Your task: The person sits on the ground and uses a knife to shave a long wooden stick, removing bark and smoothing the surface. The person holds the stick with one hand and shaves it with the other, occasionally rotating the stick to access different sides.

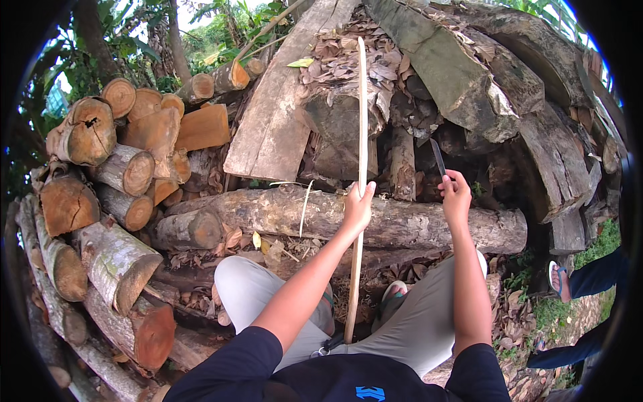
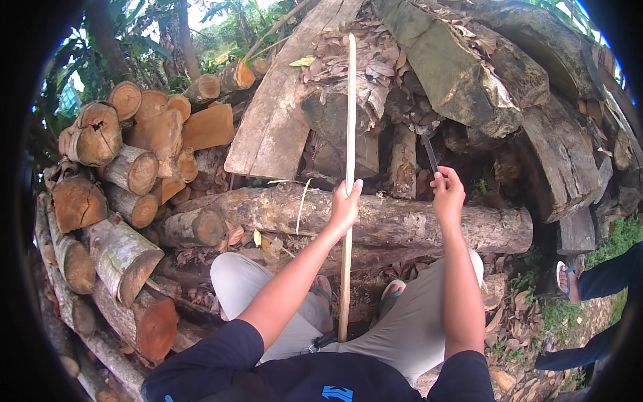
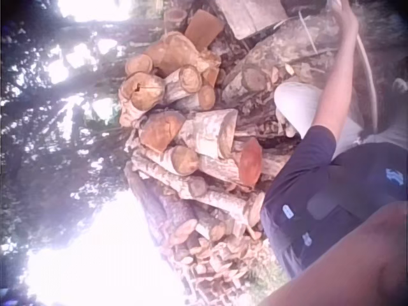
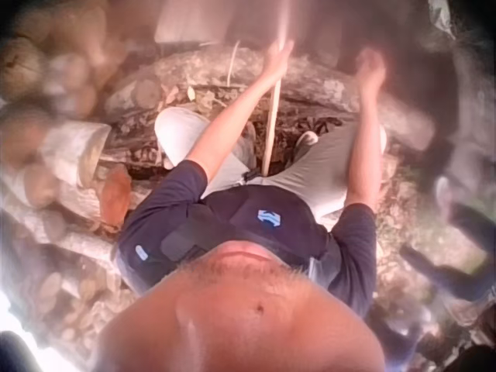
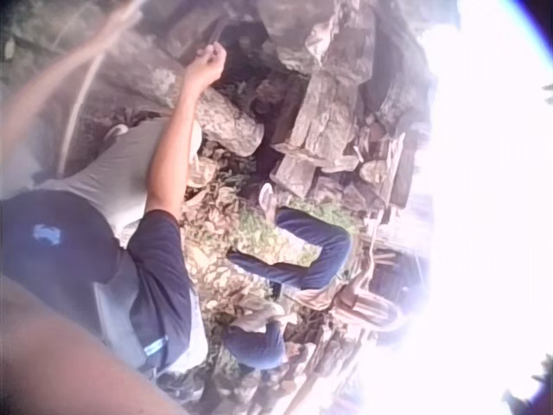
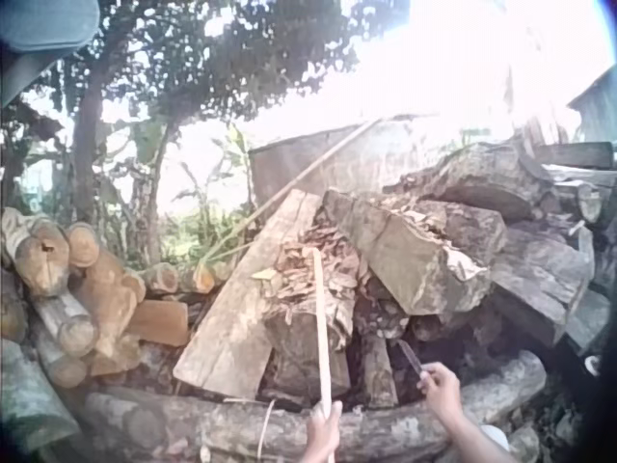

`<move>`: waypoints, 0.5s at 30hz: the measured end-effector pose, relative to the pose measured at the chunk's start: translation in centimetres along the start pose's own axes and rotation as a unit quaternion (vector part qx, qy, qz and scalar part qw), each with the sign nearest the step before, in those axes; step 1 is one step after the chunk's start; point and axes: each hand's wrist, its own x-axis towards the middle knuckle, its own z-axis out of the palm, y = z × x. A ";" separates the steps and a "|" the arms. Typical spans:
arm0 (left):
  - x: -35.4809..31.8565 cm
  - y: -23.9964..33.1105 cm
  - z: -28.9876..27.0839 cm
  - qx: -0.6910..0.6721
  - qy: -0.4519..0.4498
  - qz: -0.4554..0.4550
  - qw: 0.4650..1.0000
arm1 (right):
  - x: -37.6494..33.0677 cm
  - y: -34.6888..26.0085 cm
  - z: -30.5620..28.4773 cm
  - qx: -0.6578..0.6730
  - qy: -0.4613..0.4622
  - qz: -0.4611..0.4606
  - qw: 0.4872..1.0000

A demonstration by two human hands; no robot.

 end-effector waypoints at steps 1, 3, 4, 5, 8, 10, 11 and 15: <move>-0.2 0.1 0.2 0.001 -0.003 0.002 1.000 | -0.1 -0.2 -0.3 -0.008 -0.002 0.003 1.000; -0.6 0.3 -0.2 -0.001 -0.001 -0.021 1.000 | -0.2 -0.6 -0.4 0.000 -0.004 0.008 1.000; -1.1 0.4 -0.2 -0.020 -0.011 -0.042 0.999 | -0.5 -0.3 -0.9 0.000 -0.002 0.014 1.000; -1.6 0.4 -0.2 -0.039 -0.020 -0.062 0.997 | -0.5 -0.1 -1.2 -0.015 0.005 0.002 1.000; -2.7 0.8 -0.3 -0.068 -0.041 -0.113 0.990 | -0.6 -0.4 -1.9 -0.012 0.006 -0.008 1.000; -3.7 -1.8 -0.6 -0.059 -0.037 -0.095 0.993 | -1.3 -1.1 -1.4 -0.008 -0.005 -0.012 1.000; -4.2 -2.4 -0.5 -0.061 -0.040 -0.099 0.992 | -1.6 -1.4 -1.3 -0.009 -0.010 -0.012 1.000; -4.9 -2.6 -0.6 -0.078 -0.051 -0.127 0.988 | -2.4 -2.3 -0.7 0.007 -0.029 -0.025 0.999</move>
